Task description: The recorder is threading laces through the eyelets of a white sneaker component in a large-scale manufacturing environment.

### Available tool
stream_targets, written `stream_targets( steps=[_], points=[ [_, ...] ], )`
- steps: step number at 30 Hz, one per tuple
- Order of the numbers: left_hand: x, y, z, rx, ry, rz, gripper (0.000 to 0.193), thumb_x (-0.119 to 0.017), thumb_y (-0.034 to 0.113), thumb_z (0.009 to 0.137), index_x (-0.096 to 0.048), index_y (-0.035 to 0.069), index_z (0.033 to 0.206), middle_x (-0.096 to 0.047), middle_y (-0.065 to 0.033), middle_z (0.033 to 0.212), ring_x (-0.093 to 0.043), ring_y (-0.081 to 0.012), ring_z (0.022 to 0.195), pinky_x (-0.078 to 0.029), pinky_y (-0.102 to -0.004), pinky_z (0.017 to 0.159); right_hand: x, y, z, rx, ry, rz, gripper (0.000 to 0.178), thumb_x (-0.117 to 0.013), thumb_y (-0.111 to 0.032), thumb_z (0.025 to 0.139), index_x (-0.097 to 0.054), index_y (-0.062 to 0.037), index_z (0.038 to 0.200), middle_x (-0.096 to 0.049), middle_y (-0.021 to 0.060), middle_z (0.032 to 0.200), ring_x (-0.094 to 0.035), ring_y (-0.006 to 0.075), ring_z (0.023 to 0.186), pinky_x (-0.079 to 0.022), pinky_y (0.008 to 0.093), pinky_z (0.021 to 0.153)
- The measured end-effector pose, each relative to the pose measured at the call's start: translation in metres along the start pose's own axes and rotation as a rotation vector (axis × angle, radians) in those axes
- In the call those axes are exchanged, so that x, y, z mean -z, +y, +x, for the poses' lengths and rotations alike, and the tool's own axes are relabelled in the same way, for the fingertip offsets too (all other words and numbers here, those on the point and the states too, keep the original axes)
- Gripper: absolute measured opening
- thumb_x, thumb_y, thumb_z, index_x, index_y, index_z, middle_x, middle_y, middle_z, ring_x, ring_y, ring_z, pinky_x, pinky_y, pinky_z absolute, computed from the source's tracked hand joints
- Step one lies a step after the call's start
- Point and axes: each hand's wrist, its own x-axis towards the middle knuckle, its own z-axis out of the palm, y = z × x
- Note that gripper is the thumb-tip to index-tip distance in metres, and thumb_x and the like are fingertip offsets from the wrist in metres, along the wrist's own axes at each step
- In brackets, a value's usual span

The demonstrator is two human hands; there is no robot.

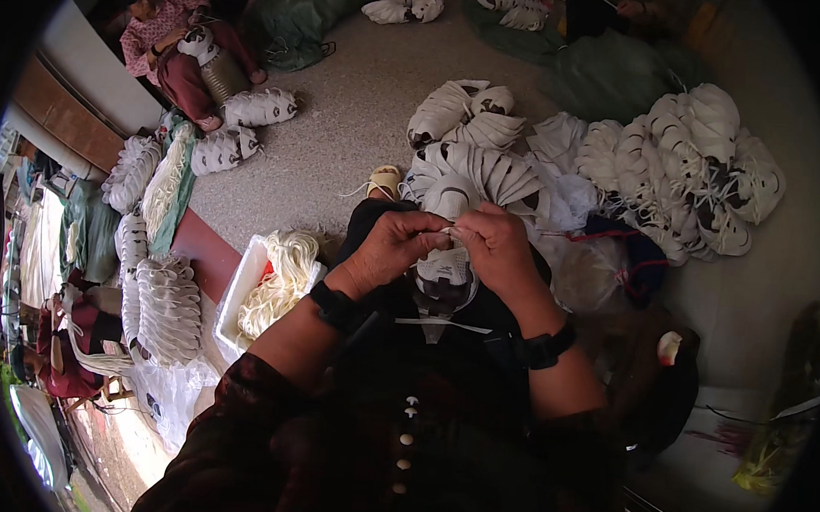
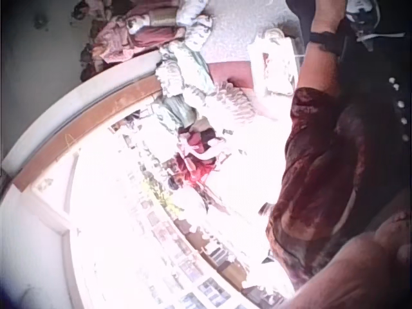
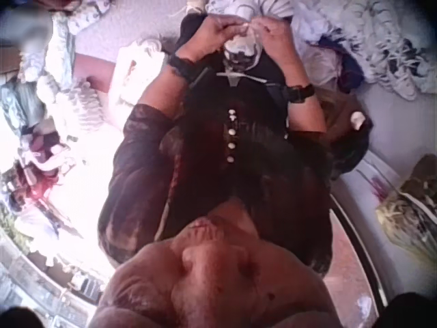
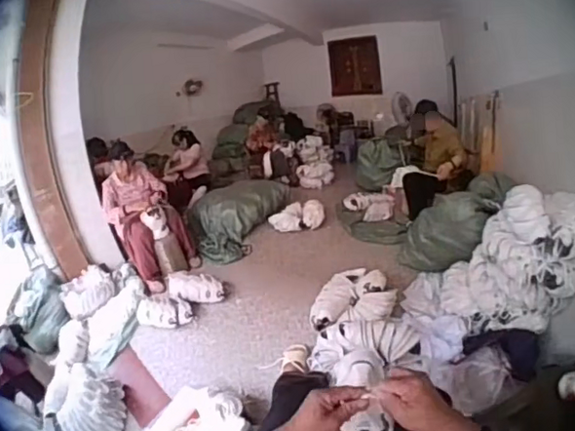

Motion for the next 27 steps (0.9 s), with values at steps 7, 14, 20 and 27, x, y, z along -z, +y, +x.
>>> stream_targets(
  steps=[7,14,20,27],
  points=[
    [0.003,-0.038,0.0,0.091,0.179,0.134,0.008,-0.061,0.004,0.083,-0.065,0.0,0.088,-0.061,0.0007,0.071,-0.053,-0.0047,0.066,-0.045,-0.0211,0.063,-0.017,0.026,-0.02,-0.093,-0.116,-0.114,0.02,-0.066,-0.004,0.068,-0.059,-0.0037,0.086,-0.053,0.0134,0.076,-0.056,0.03,0.072,-0.045,0.0367,0.063],
    [0.003,-0.025,-0.012,0.136,0.175,0.718,0.011,-0.065,0.023,0.076,-0.068,0.013,0.08,-0.064,-0.0114,0.071,-0.063,-0.0293,0.068,-0.05,-0.0357,0.061,-0.043,0.035,-0.02,-0.003,-0.258,-0.262,0.007,-0.061,-0.002,0.069,-0.056,-0.003,0.074,-0.054,0.0149,0.079,-0.056,0.0345,0.077,-0.046,0.0416,0.067],
    [-0.018,-0.043,-0.001,0.004,0.132,0.958,0.012,-0.056,0.022,0.078,-0.062,0.013,0.072,-0.061,-0.0128,0.063,-0.061,-0.0324,0.06,-0.049,-0.0417,0.055,-0.035,0.061,-0.032,-0.107,-0.104,-0.09,0.009,-0.054,0.006,0.07,-0.051,0.0001,0.076,-0.055,0.014,0.072,-0.056,0.03,0.066,-0.044,0.0366,0.059],
    [-0.017,-0.035,0.002,-0.072,0.009,1.151,0.011,-0.057,0.012,0.071,-0.062,0.006,0.077,-0.063,-0.0139,0.081,-0.063,-0.0295,0.076,-0.05,-0.0377,0.065,-0.031,0.053,-0.027,-0.337,-0.222,0.143,0.01,-0.057,0.004,0.068,-0.056,0.0032,0.079,-0.056,0.0141,0.069,-0.055,0.0256,0.059,-0.043,0.0302,0.058]
  ],
)
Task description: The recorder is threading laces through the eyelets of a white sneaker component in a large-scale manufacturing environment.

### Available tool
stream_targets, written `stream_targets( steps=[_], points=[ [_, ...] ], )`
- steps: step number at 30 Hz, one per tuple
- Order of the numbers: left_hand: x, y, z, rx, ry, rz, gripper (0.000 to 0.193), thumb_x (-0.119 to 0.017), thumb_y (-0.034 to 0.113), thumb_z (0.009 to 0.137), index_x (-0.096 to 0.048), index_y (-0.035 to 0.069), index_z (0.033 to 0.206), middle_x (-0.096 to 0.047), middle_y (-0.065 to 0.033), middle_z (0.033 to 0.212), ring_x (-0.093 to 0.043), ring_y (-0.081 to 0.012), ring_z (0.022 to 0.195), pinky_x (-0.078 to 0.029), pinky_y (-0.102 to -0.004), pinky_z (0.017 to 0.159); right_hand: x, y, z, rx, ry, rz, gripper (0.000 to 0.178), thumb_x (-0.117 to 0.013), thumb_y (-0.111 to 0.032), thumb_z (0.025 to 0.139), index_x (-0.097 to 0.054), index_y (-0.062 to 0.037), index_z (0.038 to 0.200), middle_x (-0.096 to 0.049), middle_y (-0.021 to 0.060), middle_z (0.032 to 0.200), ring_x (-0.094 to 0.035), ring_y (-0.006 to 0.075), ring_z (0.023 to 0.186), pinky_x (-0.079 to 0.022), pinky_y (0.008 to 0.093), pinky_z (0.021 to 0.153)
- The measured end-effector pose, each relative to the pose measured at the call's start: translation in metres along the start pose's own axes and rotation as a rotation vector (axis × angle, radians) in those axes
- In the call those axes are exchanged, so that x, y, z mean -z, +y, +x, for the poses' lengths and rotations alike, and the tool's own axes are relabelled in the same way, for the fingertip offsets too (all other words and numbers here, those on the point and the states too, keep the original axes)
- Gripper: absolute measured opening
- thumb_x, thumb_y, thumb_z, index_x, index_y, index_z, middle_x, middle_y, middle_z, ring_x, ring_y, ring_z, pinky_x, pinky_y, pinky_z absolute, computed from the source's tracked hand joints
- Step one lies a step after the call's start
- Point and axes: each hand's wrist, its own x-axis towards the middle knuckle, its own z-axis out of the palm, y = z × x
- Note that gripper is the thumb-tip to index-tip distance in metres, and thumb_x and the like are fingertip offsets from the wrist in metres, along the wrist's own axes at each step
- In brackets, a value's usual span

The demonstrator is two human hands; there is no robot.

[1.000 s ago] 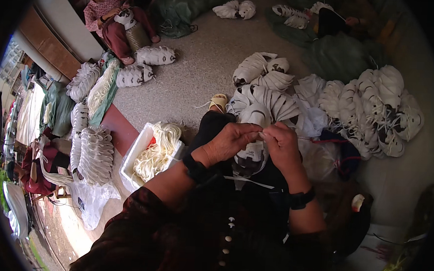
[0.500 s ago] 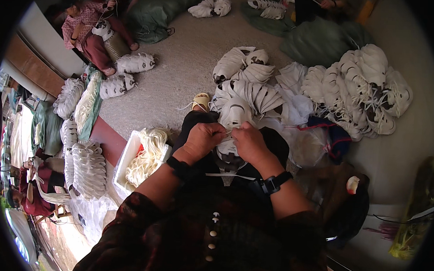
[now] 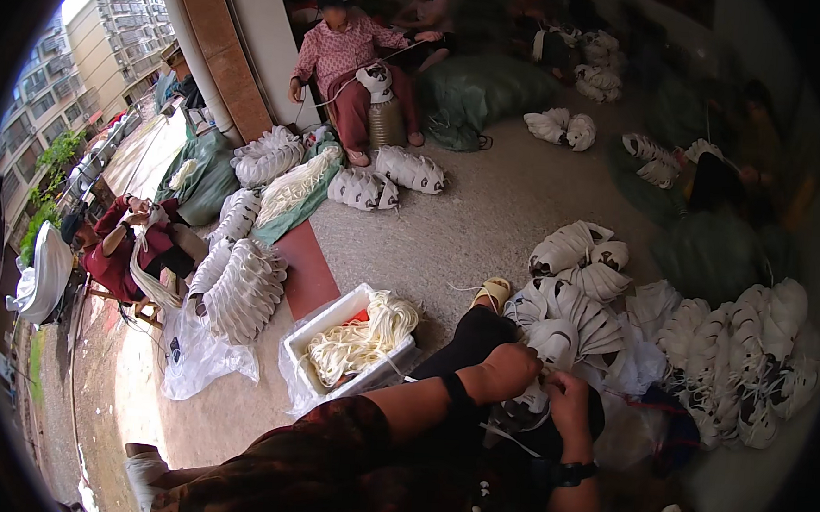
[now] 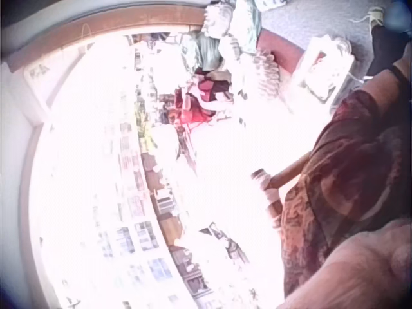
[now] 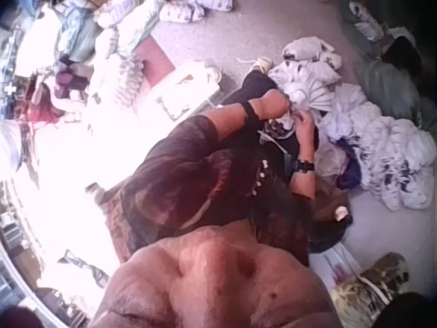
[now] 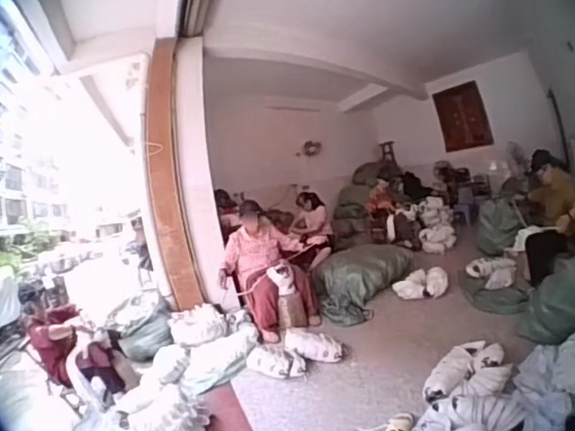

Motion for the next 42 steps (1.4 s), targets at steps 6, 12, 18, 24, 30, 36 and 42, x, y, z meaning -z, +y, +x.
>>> stream_targets(
  steps=[6,12,18,24,30,36,42],
  points=[
    [-0.001,0.001,0.007,0.065,-0.09,0.054,0.013,-0.058,0.01,0.068,-0.063,0.005,0.079,-0.063,-0.0143,0.084,-0.063,-0.0284,0.079,-0.051,-0.0363,0.07,-0.003,-0.014,-0.005,0.204,-0.028,-0.386,0.014,-0.061,0.003,0.065,-0.06,0.0027,0.079,-0.056,0.0173,0.08,-0.058,0.0331,0.074,-0.046,0.0357,0.066],
    [-0.009,-0.004,0.006,0.103,-0.087,0.019,0.014,-0.058,0.01,0.067,-0.063,0.005,0.079,-0.063,-0.0146,0.083,-0.063,-0.029,0.078,-0.051,-0.0371,0.069,0.001,-0.016,-0.007,0.238,-0.09,-0.362,0.02,-0.057,0.009,0.061,-0.061,0.0006,0.078,-0.054,0.0192,0.094,-0.053,0.0382,0.092,-0.044,0.0407,0.079],
    [-0.011,0.0,0.0,0.075,0.0,-0.022,0.013,-0.056,0.011,0.069,-0.063,0.005,0.078,-0.063,-0.0144,0.081,-0.063,-0.0299,0.077,-0.05,-0.0376,0.069,0.002,-0.034,-0.022,0.365,-0.066,-0.601,0.017,-0.056,0.01,0.06,-0.056,0.0016,0.075,-0.054,0.0181,0.094,-0.054,0.0365,0.095,-0.045,0.0419,0.08],
    [-0.019,0.006,-0.002,0.057,0.06,-0.049,0.011,-0.056,0.011,0.069,-0.061,0.005,0.076,-0.062,-0.014,0.079,-0.062,-0.0299,0.075,-0.05,-0.0371,0.069,-0.002,-0.002,-0.016,0.147,0.096,-0.219,0.009,-0.054,0.006,0.067,-0.053,0.0014,0.075,-0.056,0.0135,0.07,-0.057,0.027,0.065,-0.045,0.0326,0.061],
    [-0.007,-0.011,-0.01,0.027,0.184,-0.068,0.006,-0.06,0.012,0.068,-0.058,0.007,0.071,-0.059,-0.0119,0.075,-0.06,-0.0298,0.073,-0.049,-0.0375,0.064,-0.011,0.01,0.003,-0.097,0.162,0.478,0.005,-0.052,0.001,0.079,-0.057,-0.0003,0.081,-0.058,0.0033,0.067,-0.055,0.0086,0.06,-0.042,0.0223,0.056],
    [-0.007,-0.007,-0.003,0.004,0.166,-0.052,0.008,-0.058,0.015,0.074,-0.059,0.007,0.07,-0.059,-0.0125,0.073,-0.06,-0.0298,0.072,-0.049,-0.0382,0.064,-0.001,0.003,-0.006,-0.145,0.148,0.52,0.003,-0.055,0.003,0.079,-0.056,0.0007,0.079,-0.057,0.0029,0.066,-0.052,0.0089,0.058,-0.04,0.0218,0.053],
    [0.001,0.005,0.002,-0.006,-0.027,0.129,0.01,-0.058,0.014,0.074,-0.06,0.005,0.072,-0.062,-0.0128,0.077,-0.062,-0.0285,0.074,-0.05,-0.037,0.065,0.017,-0.005,-0.032,-0.001,0.248,1.05,0.003,-0.052,0.002,0.083,-0.052,-0.0013,0.083,-0.048,0.0022,0.064,-0.045,0.0106,0.058,-0.037,0.023,0.056]
  ],
)
